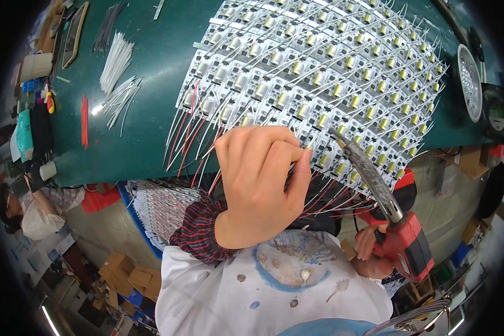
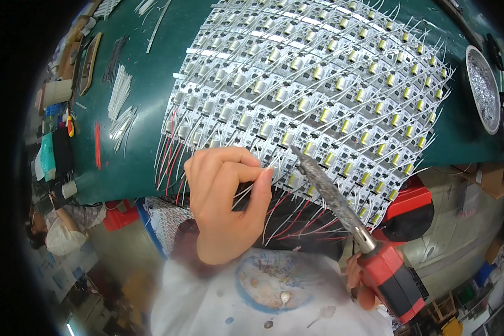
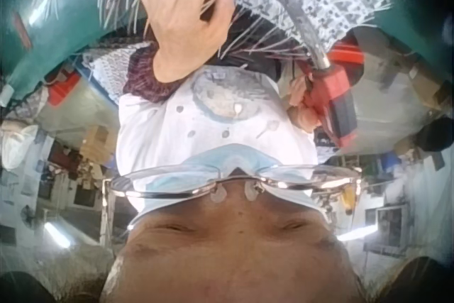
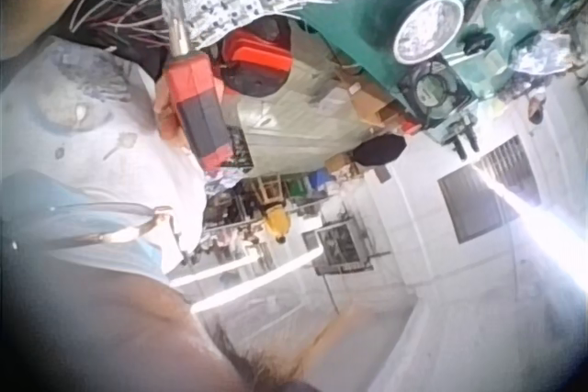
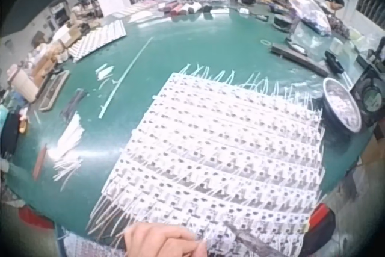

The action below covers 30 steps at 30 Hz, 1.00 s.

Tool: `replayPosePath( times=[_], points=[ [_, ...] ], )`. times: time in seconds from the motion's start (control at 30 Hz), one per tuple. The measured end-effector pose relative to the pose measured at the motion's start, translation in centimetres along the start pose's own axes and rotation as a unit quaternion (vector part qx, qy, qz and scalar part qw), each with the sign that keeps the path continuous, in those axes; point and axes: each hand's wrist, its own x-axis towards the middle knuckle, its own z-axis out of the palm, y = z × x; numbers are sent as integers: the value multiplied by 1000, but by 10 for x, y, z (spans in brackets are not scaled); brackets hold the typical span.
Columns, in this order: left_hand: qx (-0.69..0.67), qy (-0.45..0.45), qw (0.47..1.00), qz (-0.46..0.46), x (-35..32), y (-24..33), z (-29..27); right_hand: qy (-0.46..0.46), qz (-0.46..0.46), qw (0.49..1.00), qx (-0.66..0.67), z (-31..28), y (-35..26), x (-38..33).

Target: The person solders wires onto an LED board using a soldering iron, first attaching white wires, then picking up and soldering red wires and black wires onto the board.

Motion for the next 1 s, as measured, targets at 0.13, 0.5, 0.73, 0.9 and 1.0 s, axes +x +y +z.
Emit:
replayPosePath(
  times=[0.13, 0.5, 0.73, 0.9, 1.0],
  points=[
    [0, 8, 1000, 4, -2, -1, 3, -49, 4, 999, 4, -14, -3, 16],
    [4, 18, 1000, 19, -4, -4, 8, -214, 14, 977, 18, -48, 1, 10],
    [7, 14, 1000, 20, -4, -4, 8, -432, 12, 897, 92, -52, -10, 48],
    [13, 22, 1000, 14, -1, -2, 6, -395, -4, 915, 84, -49, -11, 46],
    [8, 15, 1000, 14, -3, -2, 7, -458, 33, 888, 31, -49, -24, 59]
  ],
)
